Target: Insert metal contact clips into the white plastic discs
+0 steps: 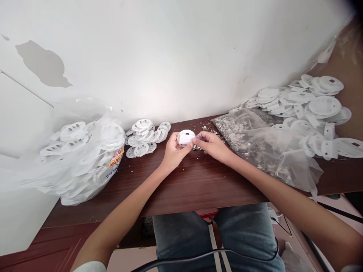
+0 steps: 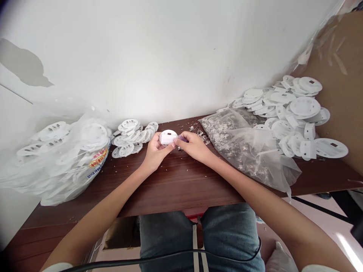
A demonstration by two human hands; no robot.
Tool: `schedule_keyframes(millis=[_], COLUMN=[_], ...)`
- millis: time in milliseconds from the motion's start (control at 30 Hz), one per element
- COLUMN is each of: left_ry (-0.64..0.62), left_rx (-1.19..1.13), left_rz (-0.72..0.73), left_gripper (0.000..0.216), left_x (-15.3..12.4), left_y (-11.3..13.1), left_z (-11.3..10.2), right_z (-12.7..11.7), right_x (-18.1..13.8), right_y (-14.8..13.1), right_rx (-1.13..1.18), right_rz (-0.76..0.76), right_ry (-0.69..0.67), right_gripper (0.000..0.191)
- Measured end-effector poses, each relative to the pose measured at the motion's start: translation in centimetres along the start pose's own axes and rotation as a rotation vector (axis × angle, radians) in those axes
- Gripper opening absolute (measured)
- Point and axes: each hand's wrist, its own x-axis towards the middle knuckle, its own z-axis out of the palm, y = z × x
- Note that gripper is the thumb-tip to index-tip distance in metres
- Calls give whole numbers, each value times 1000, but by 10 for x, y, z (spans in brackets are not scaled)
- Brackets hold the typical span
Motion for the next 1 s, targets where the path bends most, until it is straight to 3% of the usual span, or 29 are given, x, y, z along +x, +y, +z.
schedule_keyframes(millis=[133,300,433,533,667,833,1000], left_ry=[-75,-62,25,-23,-26,-25,-96], left_rx=[32,71,410,644,764,766,786], left_rz=[-25,5,193,417,547,631,640], left_gripper=[49,44,21,9,18,78,82], left_x=[2,4,2,0,0,-2,-3], left_y=[1,-5,-7,-7,-8,-9,-15], left_z=[-7,-7,-8,-13,-17,-16,-15], right_z=[1,-1,-6,-7,-3,-3,-6], right_x=[0,2,0,-2,-4,-2,-1], right_y=[1,3,-2,-8,-10,-8,-6], right_rx=[6,18,310,472,481,451,378], right_rz=[5,13,156,204,243,254,241], right_ry=[-8,0,-95,-135,-148,-95,-60], right_gripper=[38,38,41,42,46,37,32])
